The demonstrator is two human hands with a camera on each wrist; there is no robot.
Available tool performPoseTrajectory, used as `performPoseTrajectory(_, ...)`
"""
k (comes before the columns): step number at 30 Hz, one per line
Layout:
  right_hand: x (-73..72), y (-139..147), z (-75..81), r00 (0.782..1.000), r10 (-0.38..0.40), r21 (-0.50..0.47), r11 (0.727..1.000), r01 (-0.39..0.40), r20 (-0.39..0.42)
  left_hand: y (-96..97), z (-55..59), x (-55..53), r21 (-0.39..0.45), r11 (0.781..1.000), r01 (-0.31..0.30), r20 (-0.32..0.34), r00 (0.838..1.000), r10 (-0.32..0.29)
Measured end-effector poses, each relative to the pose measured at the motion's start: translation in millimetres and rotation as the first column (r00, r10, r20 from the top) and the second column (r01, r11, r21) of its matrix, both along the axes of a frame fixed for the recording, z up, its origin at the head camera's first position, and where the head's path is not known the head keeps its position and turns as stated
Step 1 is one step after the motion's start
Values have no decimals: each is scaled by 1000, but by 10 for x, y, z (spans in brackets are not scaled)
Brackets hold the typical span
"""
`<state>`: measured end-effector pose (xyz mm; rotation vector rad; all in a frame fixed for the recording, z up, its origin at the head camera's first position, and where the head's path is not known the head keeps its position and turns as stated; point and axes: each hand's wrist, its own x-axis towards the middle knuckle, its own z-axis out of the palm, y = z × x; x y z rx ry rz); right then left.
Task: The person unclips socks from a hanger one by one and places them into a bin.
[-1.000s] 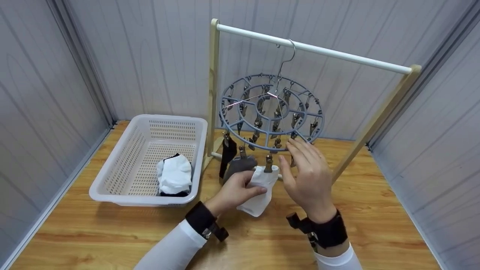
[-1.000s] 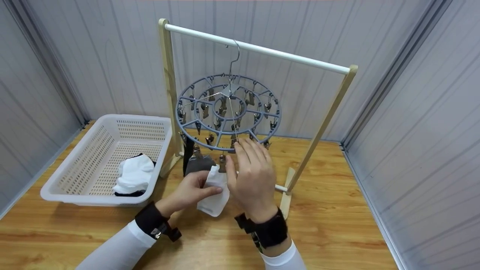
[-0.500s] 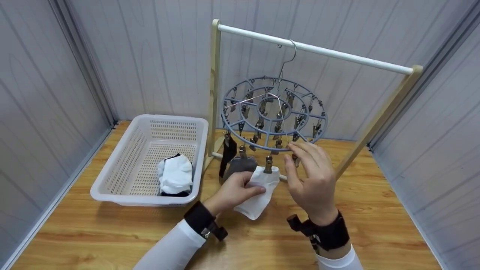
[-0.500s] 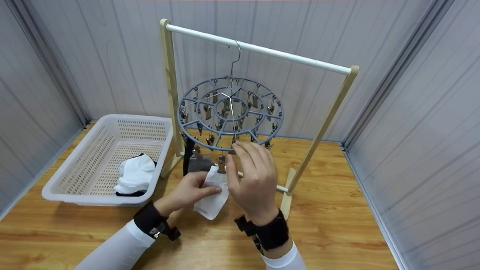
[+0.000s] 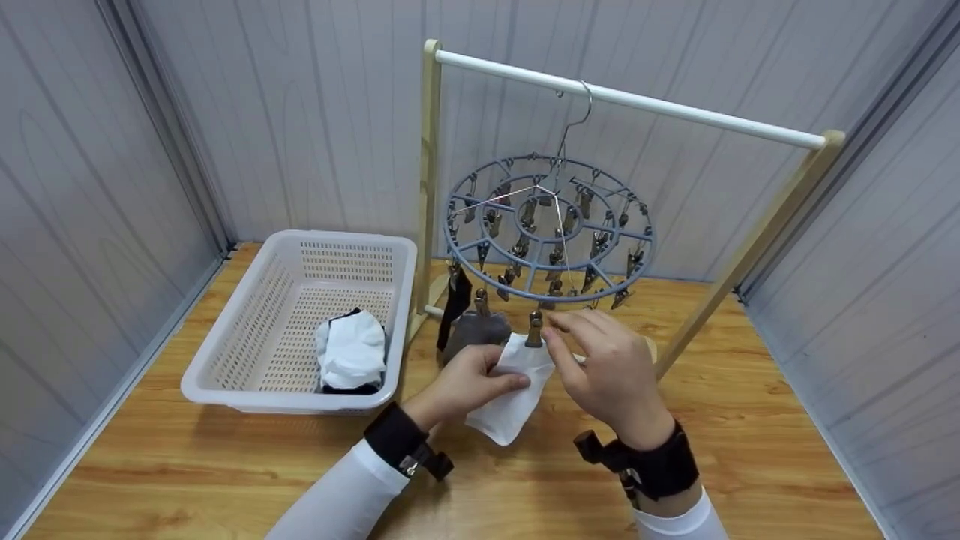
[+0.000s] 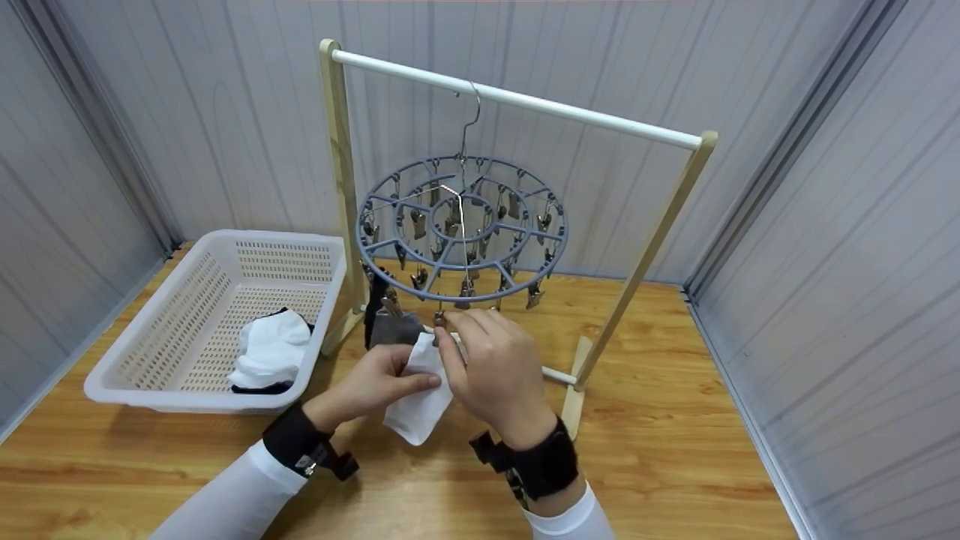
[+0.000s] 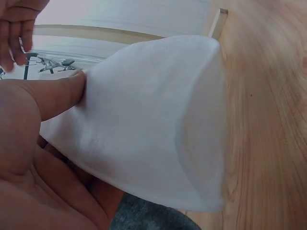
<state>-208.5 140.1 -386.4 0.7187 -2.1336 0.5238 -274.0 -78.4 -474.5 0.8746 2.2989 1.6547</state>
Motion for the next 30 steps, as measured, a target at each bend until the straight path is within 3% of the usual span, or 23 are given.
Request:
performPoseTrajectory(5,-2,5,-19,987,-61,84,995,49,147,-3,10,4,2,1000,4,-3,1000,-4)
performPoseTrajectory(11,-55,-6,-62,957,-58,66,997,41,285,-15,23,6,-3,1000,8,-20,1000,-8)
performPoseTrajectory(19,-153,-41,-139,958,-48,47,998,36,284,-11,11,5,14,1000,12,-39,999,-12)
performPoseTrajectory(23,-180,-52,-155,960,-23,12,1000,21,277,-14,19,14,20,1000,9,-16,1000,-8)
performPoseTrajectory(30,-238,-56,-168,940,7,-61,998,14,340,-10,32,28,33,999,4,25,1000,-5)
